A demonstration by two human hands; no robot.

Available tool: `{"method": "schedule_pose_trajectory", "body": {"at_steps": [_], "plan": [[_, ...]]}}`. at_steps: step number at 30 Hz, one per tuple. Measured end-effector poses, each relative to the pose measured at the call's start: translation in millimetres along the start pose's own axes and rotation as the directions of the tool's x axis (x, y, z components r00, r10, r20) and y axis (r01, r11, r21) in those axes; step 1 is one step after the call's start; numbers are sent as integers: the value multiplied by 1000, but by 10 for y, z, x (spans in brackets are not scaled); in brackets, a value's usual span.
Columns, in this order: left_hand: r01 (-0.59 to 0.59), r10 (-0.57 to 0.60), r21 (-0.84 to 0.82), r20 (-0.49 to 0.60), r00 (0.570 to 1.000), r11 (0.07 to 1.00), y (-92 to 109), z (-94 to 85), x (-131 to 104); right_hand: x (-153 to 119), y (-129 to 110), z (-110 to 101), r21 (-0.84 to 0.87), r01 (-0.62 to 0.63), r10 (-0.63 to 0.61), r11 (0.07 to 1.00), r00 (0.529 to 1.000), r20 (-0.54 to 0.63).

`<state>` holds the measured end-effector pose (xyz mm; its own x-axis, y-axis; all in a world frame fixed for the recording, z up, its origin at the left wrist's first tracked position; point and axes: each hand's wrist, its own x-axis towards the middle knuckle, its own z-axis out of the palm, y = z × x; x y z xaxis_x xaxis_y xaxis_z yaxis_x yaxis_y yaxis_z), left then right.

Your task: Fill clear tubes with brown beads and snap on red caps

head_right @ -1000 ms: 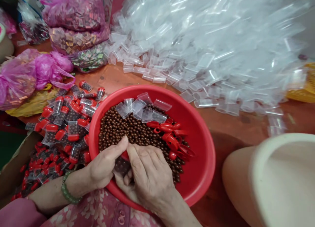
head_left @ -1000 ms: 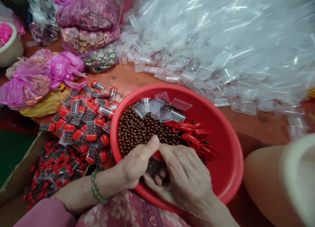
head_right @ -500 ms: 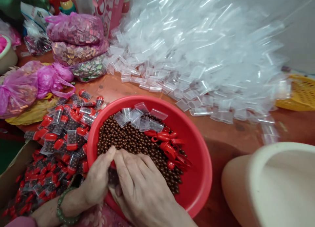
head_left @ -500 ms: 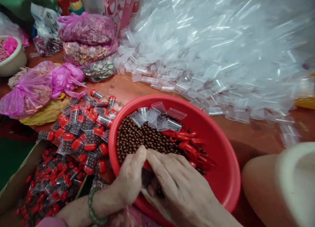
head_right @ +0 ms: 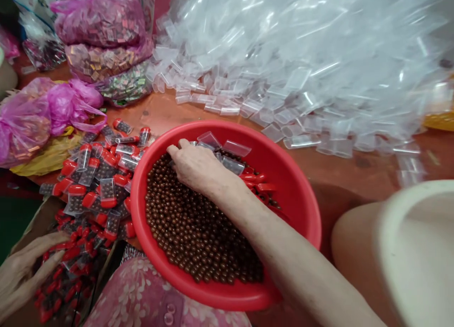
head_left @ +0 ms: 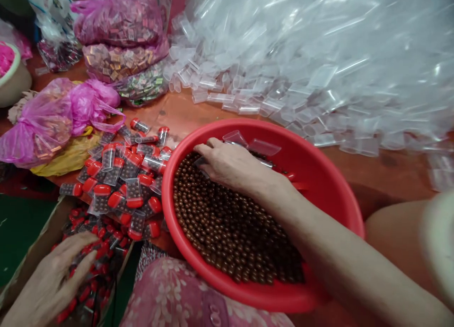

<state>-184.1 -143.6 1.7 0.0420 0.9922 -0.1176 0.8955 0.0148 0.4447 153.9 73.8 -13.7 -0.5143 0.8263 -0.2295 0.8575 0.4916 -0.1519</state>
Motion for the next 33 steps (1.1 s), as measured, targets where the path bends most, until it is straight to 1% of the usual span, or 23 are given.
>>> {"method": "schedule_pose_trajectory", "body": {"at_steps": [1,2,3,4,5,6,7,8,10,12,14,15,18,21,23,26,28,31,33], "plan": [[35,-36,38,41,999,999,35,-1,59,-13,-6,8,1,-6,6,1000,1000,19],[50,-53,48,61,997,998,115,3,137,-31,-9,17,3,-14,14,1000,999,38],[42,-43,24,59,997,999,233,16,227,-52,-11,28,6,-25,24,1000,998,58],[5,-3,-36,53,999,999,379,39,323,-76,-11,42,11,-37,36,999,996,76],[-62,65,-121,25,998,991,541,73,422,-104,-10,60,18,-51,49,999,994,94],[-134,142,-212,21,990,968,707,119,519,-134,-8,81,31,-65,61,997,992,110],[-215,227,-287,8,974,933,866,177,613,-169,-6,106,49,-81,74,996,989,125],[-327,335,-350,-38,941,878,1008,245,701,-209,-4,132,74,-98,88,992,987,138],[-459,460,-416,-106,882,785,1228,402,860,-301,2,191,142,-141,119,980,981,156],[-540,541,-421,-130,831,729,1364,563,986,-407,7,258,234,-193,156,953,973,168],[-584,597,-388,-103,796,712,1441,697,1075,-517,10,338,349,-241,182,906,964,193],[-596,614,-367,-81,785,714,1466,745,1106,-570,9,382,414,-259,182,873,959,216],[-594,620,-323,-26,784,737,1512,800,1158,-694,-7,520,615,-298,115,730,941,319],[-582,621,-331,17,784,743,1522,734,1182,-750,-31,631,774,-368,-4,514,902,432],[-575,639,-373,64,767,728,1509,659,1195,-755,-39,669,827,-444,-83,346,863,498],[-590,682,-405,127,720,699,1479,569,1208,-742,-32,673,834,-538,-168,125,817,552],[-597,684,-367,174,709,713,1475,556,1215,-733,-19,650,828,-560,-194,12,811,551],[-580,641,-288,219,735,762,1517,613,1233,-726,-7,599,831,-546,-207,-108,830,518],[-568,630,-296,195,751,768,1568,677,1255,-730,-8,563,840,-520,-202,-157,849,488]]}}
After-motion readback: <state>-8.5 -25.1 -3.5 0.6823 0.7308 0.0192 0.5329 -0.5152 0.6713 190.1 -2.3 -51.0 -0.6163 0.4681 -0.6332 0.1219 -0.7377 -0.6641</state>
